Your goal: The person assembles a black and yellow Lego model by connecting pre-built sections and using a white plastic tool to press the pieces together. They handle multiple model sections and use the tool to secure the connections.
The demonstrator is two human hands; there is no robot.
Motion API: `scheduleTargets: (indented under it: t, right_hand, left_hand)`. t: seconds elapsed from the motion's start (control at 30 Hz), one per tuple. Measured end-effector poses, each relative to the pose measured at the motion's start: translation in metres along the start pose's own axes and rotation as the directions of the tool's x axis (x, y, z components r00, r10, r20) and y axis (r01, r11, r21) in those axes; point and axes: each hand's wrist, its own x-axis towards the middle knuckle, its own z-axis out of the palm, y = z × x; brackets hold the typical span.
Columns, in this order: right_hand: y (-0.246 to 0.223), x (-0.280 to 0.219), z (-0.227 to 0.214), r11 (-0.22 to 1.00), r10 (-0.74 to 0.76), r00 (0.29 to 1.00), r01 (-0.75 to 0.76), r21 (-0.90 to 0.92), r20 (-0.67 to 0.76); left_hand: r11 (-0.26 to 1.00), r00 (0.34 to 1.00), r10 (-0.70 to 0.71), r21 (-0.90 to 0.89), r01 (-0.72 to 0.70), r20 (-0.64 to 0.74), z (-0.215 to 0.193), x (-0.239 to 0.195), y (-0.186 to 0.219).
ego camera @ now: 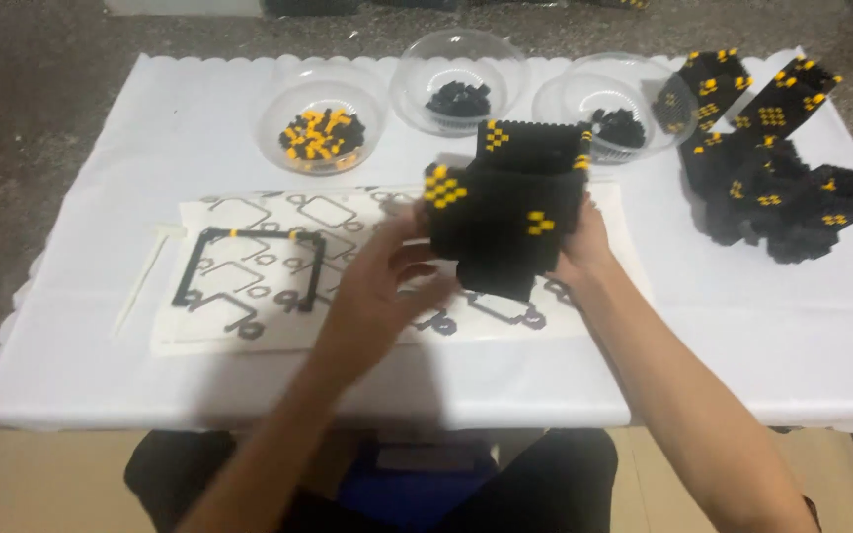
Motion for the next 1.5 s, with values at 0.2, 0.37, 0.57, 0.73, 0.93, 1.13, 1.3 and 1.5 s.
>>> scheduleTargets:
  t: [0.2,0.37,0.57,0.73,0.93,1.13,1.3,1.5]
  right_hand:
    - [-0.013,0.010,-0.009,0.985,-0.036,0.996,0.048,-0.163,0.080]
    - [-0.006,0.019,-0.001,0.956,-0.030,0.984,0.079,-0.283,0.176]
    - [-0.003,0.021,0.004,0.881,-0.004,0.960,0.136,-0.454,0.279]
    - [-0.016,0.016,0.010,0.888,0.082,0.957,0.057,-0.456,0.279]
    - [-0.021,0.011,0.008,0.912,0.080,0.929,0.078,-0.402,0.363]
    - [-0.018,0.006,0.018,0.863,0.028,0.976,0.086,-0.499,0.218]
    - [-0.017,0.012,0.017,0.850,0.015,0.977,0.100,-0.517,0.213]
    - [-0.013,0.006,0.022,0.864,0.032,0.983,0.062,-0.500,0.179]
  left_hand:
    - [0.993,0.987,0.110,0.066,-0.102,-0.117,0.033,0.003,0.013]
    - [0.950,0.925,0.254,0.252,-0.184,-0.282,0.039,-0.002,-0.009]
    - [0.658,0.688,0.617,0.730,-0.184,-0.383,0.061,-0.001,-0.036]
    - [0.392,0.663,0.688,0.920,0.002,-0.294,0.077,0.002,-0.040]
    - [0.468,0.746,0.614,0.880,-0.081,-0.258,0.081,0.001,-0.038]
    - [0.594,0.804,0.552,0.781,-0.193,-0.222,-0.048,-0.001,-0.030]
    - [0.380,0.979,0.045,0.910,0.165,-0.197,-0.124,-0.006,0.025]
    - [0.247,0.989,-0.041,0.957,0.151,-0.145,-0.170,0.000,-0.027]
